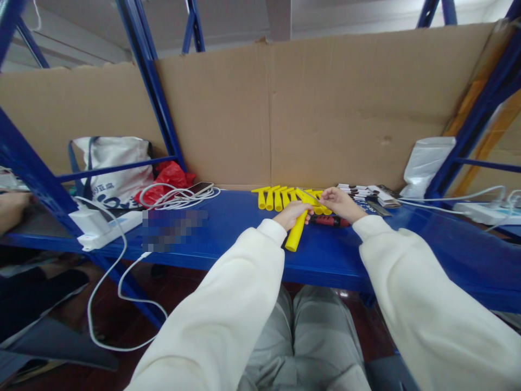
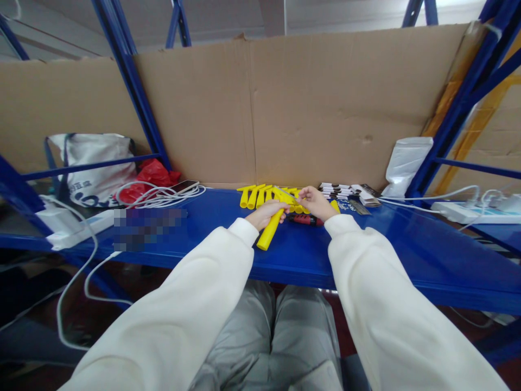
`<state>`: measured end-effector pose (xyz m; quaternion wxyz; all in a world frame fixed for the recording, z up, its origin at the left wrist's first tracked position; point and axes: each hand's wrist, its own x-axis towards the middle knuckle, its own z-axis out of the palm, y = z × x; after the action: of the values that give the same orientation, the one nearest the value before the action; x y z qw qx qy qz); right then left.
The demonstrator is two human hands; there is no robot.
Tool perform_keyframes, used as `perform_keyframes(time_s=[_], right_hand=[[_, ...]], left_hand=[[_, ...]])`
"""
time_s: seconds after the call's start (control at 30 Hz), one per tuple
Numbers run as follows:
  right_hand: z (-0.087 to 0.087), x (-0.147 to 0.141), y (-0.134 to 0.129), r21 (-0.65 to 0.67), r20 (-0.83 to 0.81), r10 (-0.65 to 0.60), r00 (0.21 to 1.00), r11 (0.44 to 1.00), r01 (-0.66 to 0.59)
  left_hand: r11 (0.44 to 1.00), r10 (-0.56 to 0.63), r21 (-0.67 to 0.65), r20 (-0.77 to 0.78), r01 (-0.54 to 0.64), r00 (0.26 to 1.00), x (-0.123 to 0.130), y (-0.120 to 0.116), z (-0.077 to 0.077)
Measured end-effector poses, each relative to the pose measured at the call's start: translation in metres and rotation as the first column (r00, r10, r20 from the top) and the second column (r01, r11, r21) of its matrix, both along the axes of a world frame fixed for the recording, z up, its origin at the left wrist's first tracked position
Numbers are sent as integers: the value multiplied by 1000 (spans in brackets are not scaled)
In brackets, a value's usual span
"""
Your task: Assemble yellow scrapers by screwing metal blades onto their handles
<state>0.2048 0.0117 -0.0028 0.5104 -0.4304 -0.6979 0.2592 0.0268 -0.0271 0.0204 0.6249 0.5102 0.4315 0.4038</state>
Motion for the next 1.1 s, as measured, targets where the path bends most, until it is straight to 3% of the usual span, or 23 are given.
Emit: perform_keyframes(time_s=[0.13, 0.37, 0.93, 1.1], right_hand=[[3, -4, -7, -78, -8, 8, 1000, 997, -8], [9, -7, -16, -195, -15, -18, 1000, 981, 15], [5, -4, -12, -66, 24, -12, 1000, 998, 13], [-2, -2, -2, 45, 122, -148, 981, 989, 143]], left_hand=[[995, -37, 90, -81, 44, 996, 2, -6, 2], [988, -64, 130, -137, 82, 988, 2, -6, 1], [985, -83, 142, -127, 101, 988, 1, -7, 2], [988, -54, 136, -113, 69, 992, 0, -9, 5]])
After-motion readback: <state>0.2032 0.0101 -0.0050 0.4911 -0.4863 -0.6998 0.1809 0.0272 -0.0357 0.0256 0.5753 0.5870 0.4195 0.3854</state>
